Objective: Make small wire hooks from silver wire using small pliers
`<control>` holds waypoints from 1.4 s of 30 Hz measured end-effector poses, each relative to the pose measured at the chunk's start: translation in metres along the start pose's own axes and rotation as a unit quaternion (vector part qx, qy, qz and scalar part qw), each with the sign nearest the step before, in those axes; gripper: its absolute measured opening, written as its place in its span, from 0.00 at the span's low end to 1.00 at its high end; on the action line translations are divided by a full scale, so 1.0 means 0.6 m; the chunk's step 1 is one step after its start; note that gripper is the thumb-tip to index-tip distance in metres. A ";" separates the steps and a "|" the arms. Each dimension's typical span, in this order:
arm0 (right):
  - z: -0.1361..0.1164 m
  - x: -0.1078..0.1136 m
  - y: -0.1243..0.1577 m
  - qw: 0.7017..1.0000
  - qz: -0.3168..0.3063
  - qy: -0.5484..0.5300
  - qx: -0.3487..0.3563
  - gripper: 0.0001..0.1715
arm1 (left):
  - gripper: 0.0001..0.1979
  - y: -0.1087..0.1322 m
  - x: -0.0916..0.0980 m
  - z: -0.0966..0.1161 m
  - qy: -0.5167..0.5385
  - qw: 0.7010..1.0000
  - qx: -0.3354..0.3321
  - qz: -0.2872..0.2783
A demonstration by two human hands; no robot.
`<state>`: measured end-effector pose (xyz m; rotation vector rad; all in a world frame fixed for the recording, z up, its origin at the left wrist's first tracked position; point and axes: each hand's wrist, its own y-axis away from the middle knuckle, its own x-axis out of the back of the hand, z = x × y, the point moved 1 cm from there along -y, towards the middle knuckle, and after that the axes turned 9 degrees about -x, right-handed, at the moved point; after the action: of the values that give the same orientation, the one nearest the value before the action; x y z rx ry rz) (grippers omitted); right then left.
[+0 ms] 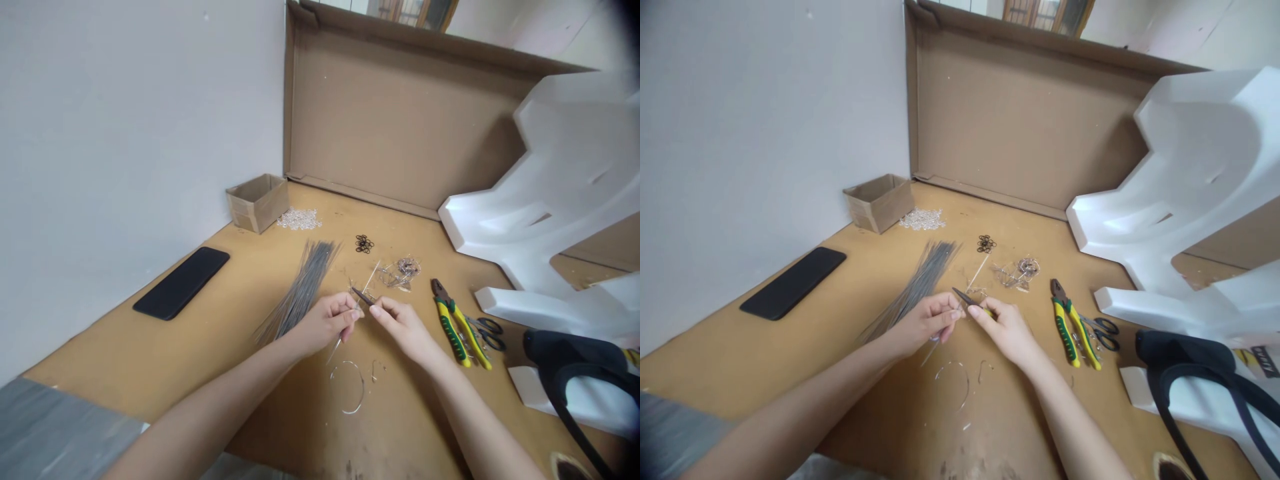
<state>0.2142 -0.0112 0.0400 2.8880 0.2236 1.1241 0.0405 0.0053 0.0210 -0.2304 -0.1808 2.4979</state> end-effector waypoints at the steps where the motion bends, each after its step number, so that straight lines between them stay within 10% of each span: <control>1: -0.001 0.004 0.000 1.000 -0.002 -0.001 -0.004 0.22 | 0.11 -0.001 0.000 -0.001 -0.007 1.000 0.005 0.004; 12: 0.001 0.049 0.008 0.985 -0.164 -0.026 -0.056 0.18 | 0.11 0.000 0.002 0.006 -0.059 0.998 -0.011 0.016; 20: 0.006 0.092 0.019 0.998 -0.042 0.040 -0.036 0.10 | 0.11 -0.001 0.007 -0.001 -0.020 0.999 -0.018 0.038; 25: -0.006 0.057 0.005 0.983 0.083 -0.158 -0.053 0.13 | 0.11 -0.001 0.005 -0.004 0.029 0.999 0.029 -0.015; 42: -0.010 -0.071 0.008 0.884 -0.115 -0.439 -0.110 0.12 | 0.10 -0.006 0.004 0.000 0.049 0.989 -0.033 0.138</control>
<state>0.1797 -0.0226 0.0160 2.7260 0.3468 -0.2308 0.0405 0.0096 0.0216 -0.4299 -0.2036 2.7491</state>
